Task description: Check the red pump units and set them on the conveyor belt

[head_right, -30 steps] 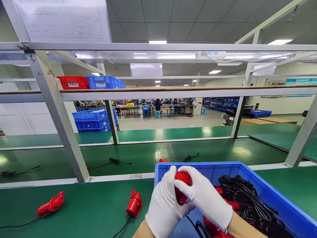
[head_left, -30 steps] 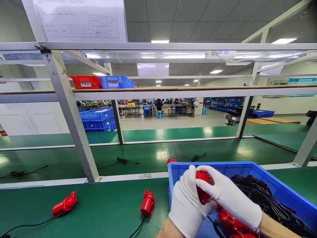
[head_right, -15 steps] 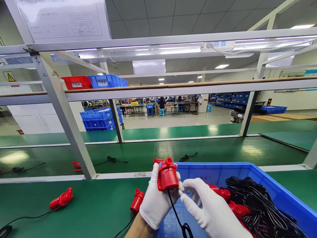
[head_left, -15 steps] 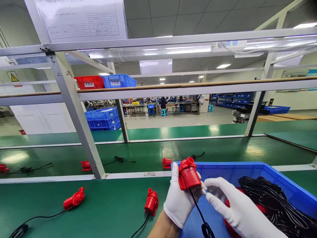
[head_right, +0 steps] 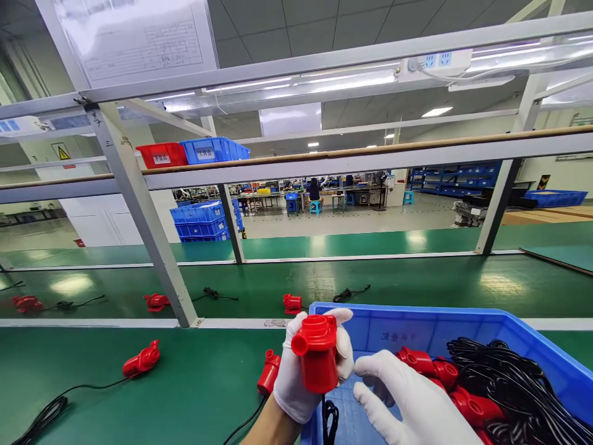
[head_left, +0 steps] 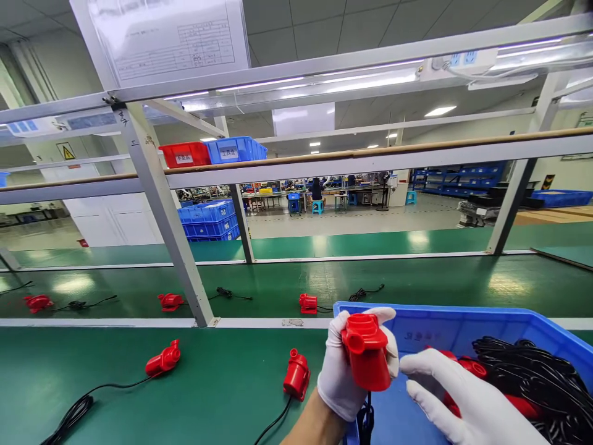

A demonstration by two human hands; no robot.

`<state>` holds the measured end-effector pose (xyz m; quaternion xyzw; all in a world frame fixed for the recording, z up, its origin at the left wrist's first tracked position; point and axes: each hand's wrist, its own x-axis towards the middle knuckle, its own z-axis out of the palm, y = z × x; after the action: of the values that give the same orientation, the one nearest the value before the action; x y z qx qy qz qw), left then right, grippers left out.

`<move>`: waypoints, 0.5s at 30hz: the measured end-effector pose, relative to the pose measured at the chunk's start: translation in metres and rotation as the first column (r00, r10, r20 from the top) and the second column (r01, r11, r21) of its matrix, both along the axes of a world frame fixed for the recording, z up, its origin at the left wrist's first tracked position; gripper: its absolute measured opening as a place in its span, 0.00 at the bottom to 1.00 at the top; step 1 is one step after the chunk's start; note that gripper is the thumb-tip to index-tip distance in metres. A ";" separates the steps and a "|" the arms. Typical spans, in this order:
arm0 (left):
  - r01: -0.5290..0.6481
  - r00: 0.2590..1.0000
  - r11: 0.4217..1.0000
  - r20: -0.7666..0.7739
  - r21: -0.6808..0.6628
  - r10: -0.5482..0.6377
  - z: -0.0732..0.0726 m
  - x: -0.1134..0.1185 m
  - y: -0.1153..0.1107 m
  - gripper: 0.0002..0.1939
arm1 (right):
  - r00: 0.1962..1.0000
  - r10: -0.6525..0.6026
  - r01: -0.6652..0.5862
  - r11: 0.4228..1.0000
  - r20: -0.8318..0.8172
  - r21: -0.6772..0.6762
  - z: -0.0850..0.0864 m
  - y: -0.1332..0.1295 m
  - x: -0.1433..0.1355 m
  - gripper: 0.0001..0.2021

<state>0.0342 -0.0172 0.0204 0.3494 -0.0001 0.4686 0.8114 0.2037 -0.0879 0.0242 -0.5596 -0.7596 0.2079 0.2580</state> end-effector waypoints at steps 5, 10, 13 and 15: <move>-0.104 0.988 0.988 -0.104 0.112 0.116 0.004 -0.004 -0.004 0.34 | 0.998 -0.024 0.027 0.999 -0.052 0.043 0.006 -0.005 0.000 0.15; -0.402 0.711 0.651 -0.228 0.643 0.665 -0.016 -0.011 -0.002 0.31 | 0.991 0.025 -0.024 1.000 -0.135 0.009 0.014 -0.011 0.001 0.18; -0.372 0.578 0.334 -0.066 0.866 0.814 -0.035 -0.013 0.009 0.39 | 0.987 0.059 -0.062 0.998 -0.151 -0.013 0.017 -0.012 0.001 0.18; -0.318 0.536 0.359 -0.146 0.877 0.831 -0.042 -0.016 0.015 0.36 | 0.979 0.131 -0.132 0.991 -0.159 0.000 0.021 -0.012 0.002 0.16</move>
<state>0.0180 -0.0025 -0.0217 0.7539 0.1776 0.5577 0.2985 0.2056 -0.1001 0.0457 -0.4913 -0.7709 0.2724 0.3000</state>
